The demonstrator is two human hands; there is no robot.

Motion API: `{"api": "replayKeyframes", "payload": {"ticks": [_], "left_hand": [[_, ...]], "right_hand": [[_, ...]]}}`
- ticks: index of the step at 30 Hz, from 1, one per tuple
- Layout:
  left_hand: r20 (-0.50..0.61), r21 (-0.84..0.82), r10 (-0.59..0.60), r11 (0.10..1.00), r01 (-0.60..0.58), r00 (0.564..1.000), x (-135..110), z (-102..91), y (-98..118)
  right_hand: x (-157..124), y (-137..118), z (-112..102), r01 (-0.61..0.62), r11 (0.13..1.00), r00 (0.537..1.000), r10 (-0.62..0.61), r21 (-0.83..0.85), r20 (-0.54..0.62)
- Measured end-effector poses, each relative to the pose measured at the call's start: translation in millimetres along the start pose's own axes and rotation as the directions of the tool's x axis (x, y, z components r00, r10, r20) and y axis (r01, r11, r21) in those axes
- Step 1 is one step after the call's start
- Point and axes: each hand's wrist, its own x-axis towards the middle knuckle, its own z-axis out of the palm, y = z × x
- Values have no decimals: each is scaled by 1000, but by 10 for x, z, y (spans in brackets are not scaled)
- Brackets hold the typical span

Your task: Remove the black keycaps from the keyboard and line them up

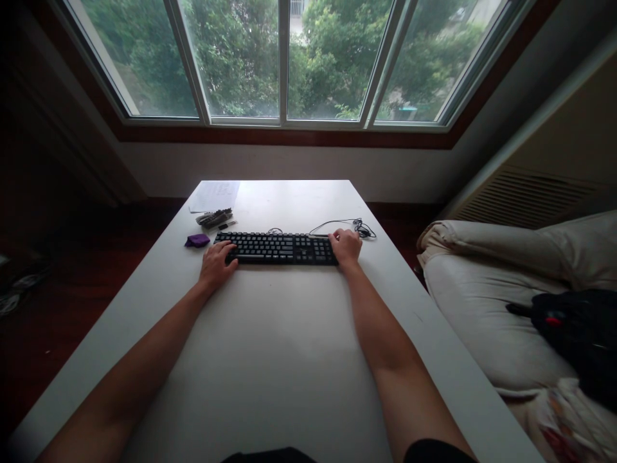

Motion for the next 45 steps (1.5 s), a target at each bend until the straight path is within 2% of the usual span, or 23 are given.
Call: {"api": "replayKeyframes", "payload": {"ticks": [7, 16, 22, 25, 31, 39, 41, 45], "left_hand": [[-11, 5, 8, 1000, -8, 1000, 5, -9, 16], [-15, 0, 13, 1000, -13, 1000, -3, 28, -26], [-5, 3, 8, 1000, -8, 1000, 1, -13, 15], [-2, 3, 5, 1000, -5, 1000, -1, -29, 24], [3, -14, -3, 1000, 3, 1000, -5, -12, 3], [9, -14, -7, 1000, 7, 1000, 2, -29, 23], [17, -16, -10, 1000, 10, 1000, 1, -32, 22], [18, -17, -10, 1000, 10, 1000, -4, -16, 4]], "right_hand": [[-37, -235, 69, 192, 981, 981, -192, 10, -31], [58, 127, 81, 262, 954, 964, -267, 144, 13], [-6, -94, 84, 367, 912, 925, -378, 182, 28], [-7, -96, 81, 367, 915, 927, -375, 167, 18], [25, 90, 38, 293, 949, 954, -299, 115, 37], [-85, -327, -21, 343, 929, 929, -357, 137, 96], [-75, -289, -35, 334, 931, 933, -349, 148, 90], [-12, -24, -38, 293, 943, 949, -307, 160, 67]]}}
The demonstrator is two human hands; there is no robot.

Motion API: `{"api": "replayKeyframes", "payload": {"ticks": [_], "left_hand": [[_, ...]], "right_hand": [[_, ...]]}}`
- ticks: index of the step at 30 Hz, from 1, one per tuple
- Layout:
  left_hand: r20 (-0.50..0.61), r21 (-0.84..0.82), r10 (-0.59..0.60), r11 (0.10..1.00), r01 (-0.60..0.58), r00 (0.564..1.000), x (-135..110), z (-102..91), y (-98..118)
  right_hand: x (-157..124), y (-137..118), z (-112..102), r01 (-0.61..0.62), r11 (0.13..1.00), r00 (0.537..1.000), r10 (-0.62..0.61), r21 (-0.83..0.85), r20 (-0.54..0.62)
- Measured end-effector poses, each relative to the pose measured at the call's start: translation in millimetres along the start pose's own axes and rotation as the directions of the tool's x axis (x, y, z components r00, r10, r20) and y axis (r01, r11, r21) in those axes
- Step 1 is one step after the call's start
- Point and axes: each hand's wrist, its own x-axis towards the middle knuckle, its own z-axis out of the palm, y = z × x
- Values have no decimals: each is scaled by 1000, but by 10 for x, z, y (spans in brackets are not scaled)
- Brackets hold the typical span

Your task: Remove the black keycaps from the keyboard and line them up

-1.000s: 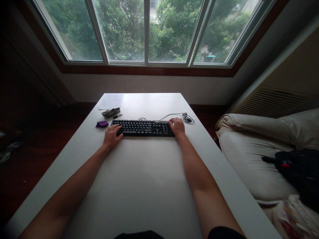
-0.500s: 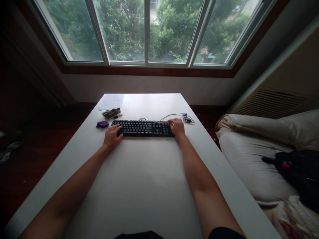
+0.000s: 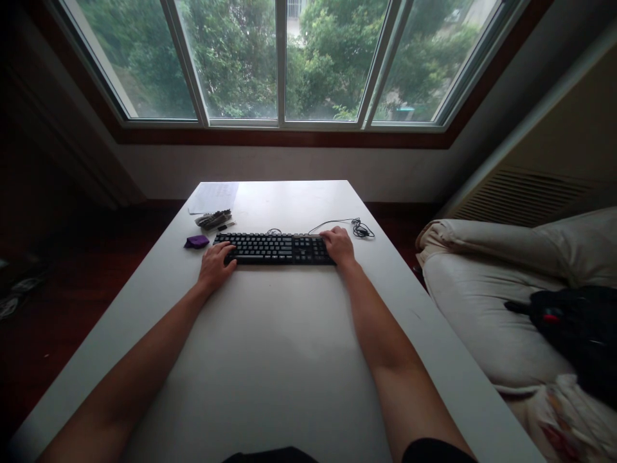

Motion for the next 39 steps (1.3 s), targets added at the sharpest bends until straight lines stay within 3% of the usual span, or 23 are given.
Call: {"api": "replayKeyframes", "payload": {"ticks": [4, 12, 16, 23, 27, 30, 35, 39], "left_hand": [[-4, -5, 8, 1000, -8, 1000, -3, 13, -22], [-14, -12, 29, 999, -30, 999, 5, 12, -42], [2, -17, 23, 1000, -22, 1000, 4, 7, -55], [13, -35, 30, 999, -29, 999, 0, -3, -111], [5, -39, 30, 999, -30, 1000, -1, -11, -106], [9, -38, 20, 999, -20, 1000, 0, -26, -83], [16, -34, 19, 999, -19, 1000, 2, -28, -75], [-1, -39, 30, 999, -30, 1000, 1, -12, -103]], "right_hand": [[-5, 163, 6, -53, 999, 999, 53, -1, 4], [5, 54, 32, -56, 998, 998, 55, -7, -34], [12, 172, 9, -144, 989, 986, 141, -33, -83], [-85, 545, -124, -439, 891, 885, 406, -116, -227], [-164, 643, -199, -538, 833, 830, 496, -129, -254], [-163, 613, -200, -523, 844, 841, 487, -123, -235], [-95, 468, -131, -406, 902, 903, 373, -145, -212], [-112, 528, -160, -420, 892, 895, 377, -165, -238]]}}
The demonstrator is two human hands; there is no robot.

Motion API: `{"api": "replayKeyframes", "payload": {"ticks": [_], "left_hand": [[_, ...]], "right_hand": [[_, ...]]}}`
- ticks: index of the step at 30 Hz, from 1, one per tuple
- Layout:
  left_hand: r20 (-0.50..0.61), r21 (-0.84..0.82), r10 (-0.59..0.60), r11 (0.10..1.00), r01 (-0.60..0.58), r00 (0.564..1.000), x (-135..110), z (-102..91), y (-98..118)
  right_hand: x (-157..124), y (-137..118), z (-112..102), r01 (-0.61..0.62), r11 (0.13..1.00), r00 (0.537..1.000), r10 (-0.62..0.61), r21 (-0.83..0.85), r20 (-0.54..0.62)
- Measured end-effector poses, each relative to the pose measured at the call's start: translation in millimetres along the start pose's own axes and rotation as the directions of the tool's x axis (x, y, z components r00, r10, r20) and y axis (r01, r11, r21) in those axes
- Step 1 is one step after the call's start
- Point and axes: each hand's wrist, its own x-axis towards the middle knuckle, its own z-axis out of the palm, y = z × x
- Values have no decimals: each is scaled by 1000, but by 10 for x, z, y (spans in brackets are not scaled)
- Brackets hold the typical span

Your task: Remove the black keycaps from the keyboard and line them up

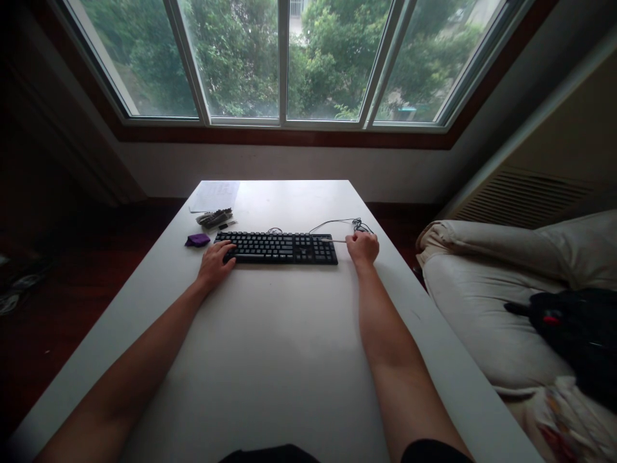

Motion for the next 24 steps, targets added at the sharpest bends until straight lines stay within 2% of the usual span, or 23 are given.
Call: {"api": "replayKeyframes", "payload": {"ticks": [5, 11, 18, 24], "left_hand": [[3, -10, 0, 1000, 1, 1000, 3, -8, -4], [14, -1, -11, 1000, 11, 1000, 1, -22, 40], [13, -1, -6, 1000, 6, 1000, 4, 1, 0], [2, 7, 3, 1000, -3, 1000, 2, 32, -10]], "right_hand": [[15, 171, -48, -83, 997, 997, 83, -1, 10], [-15, -32, -35, 46, 999, 999, -46, 15, -29], [-10, 27, -38, -88, 996, 993, 86, -20, -76], [-34, -93, 35, -20, 998, 995, 26, 58, -100]]}}
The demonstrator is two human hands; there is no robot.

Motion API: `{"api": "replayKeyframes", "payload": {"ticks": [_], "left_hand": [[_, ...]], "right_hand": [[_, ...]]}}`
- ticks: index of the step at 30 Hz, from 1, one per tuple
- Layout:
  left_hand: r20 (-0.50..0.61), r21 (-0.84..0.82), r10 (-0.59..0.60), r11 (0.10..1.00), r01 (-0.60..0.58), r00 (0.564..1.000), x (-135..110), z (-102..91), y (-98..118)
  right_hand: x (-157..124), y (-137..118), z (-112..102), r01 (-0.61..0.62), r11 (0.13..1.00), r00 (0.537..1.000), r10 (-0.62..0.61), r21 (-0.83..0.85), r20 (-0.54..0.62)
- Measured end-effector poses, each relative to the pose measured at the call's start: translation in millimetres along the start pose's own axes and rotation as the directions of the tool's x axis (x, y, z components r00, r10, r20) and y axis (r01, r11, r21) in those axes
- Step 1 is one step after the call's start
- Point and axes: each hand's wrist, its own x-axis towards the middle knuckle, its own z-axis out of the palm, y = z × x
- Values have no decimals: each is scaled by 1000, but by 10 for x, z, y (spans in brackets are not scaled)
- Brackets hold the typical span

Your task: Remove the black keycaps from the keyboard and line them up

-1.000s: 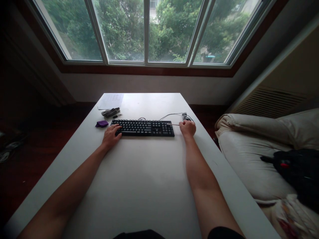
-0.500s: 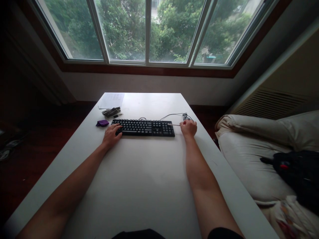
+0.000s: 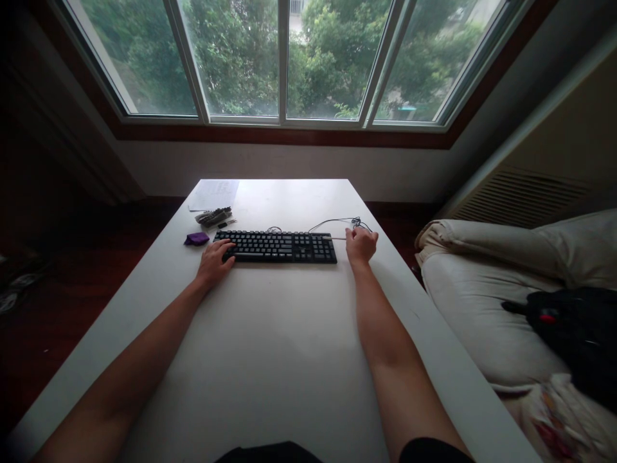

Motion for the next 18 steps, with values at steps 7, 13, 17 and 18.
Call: {"api": "replayKeyframes", "payload": {"ticks": [7, 13, 17, 18], "left_hand": [[-16, -6, 11, 1000, -11, 1000, 3, 2, 14], [-17, 7, 12, 1000, -12, 1000, 8, 19, 12], [-16, 6, 15, 1000, -15, 1000, 8, 20, 2], [-16, 5, 14, 1000, -14, 1000, 7, 18, 1]], "right_hand": [[-73, -108, 43, 152, 988, 985, -155, 38, 75], [-109, -205, 41, 252, 950, 960, -270, 184, 81], [-117, -224, 45, 321, 896, 918, -374, 306, 133], [-119, -227, 47, 346, 875, 899, -413, 337, 149]]}}
